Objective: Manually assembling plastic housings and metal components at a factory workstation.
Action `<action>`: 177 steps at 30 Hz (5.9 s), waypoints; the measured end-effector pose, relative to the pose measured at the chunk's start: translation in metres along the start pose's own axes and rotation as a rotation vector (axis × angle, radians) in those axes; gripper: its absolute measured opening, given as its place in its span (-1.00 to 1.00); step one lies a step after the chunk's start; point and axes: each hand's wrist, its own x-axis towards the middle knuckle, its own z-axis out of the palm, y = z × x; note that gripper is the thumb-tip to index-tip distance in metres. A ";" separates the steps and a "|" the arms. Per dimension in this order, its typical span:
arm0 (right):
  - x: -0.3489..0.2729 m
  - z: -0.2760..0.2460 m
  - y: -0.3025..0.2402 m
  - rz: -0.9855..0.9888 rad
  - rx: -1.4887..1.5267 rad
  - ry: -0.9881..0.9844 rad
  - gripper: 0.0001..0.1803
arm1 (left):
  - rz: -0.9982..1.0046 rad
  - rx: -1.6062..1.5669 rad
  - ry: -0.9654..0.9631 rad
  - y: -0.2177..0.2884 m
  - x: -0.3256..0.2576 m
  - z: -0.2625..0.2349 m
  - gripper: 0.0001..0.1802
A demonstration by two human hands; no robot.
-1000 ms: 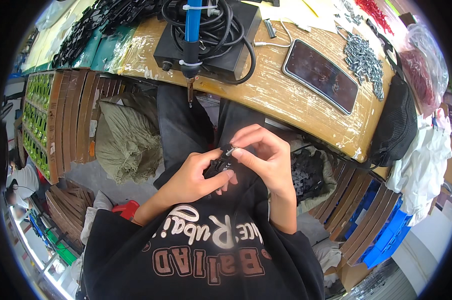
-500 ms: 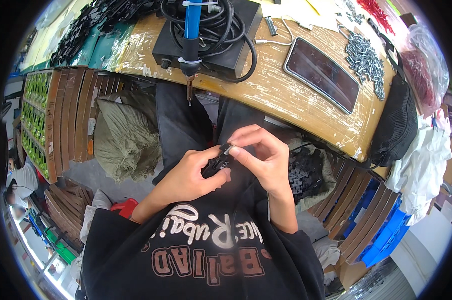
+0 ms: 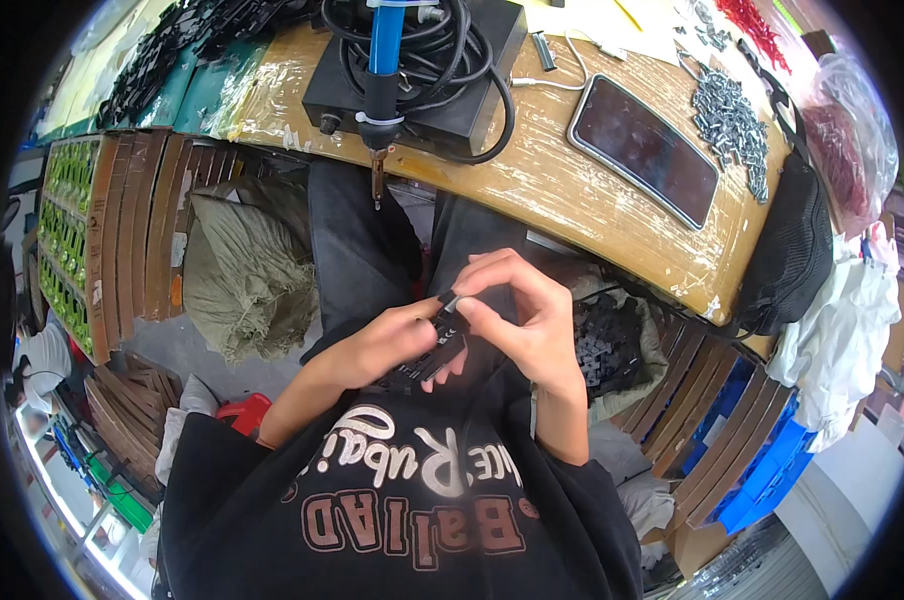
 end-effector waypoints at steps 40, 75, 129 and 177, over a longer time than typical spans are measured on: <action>0.009 0.046 0.032 0.500 0.277 -0.110 -0.63 | 0.475 -0.020 0.716 -0.023 0.009 -0.045 -0.82; 0.009 0.052 0.033 0.561 0.343 -0.119 -0.66 | 0.493 0.098 0.738 -0.024 0.015 -0.054 -0.79; -0.197 -0.175 0.088 1.161 -0.050 0.346 -0.83 | 0.047 0.188 0.728 -0.082 -0.012 -0.090 -0.73; 0.102 -0.223 -0.050 -0.007 -1.556 0.692 -0.90 | 1.015 1.458 1.167 0.163 0.051 -0.193 -0.84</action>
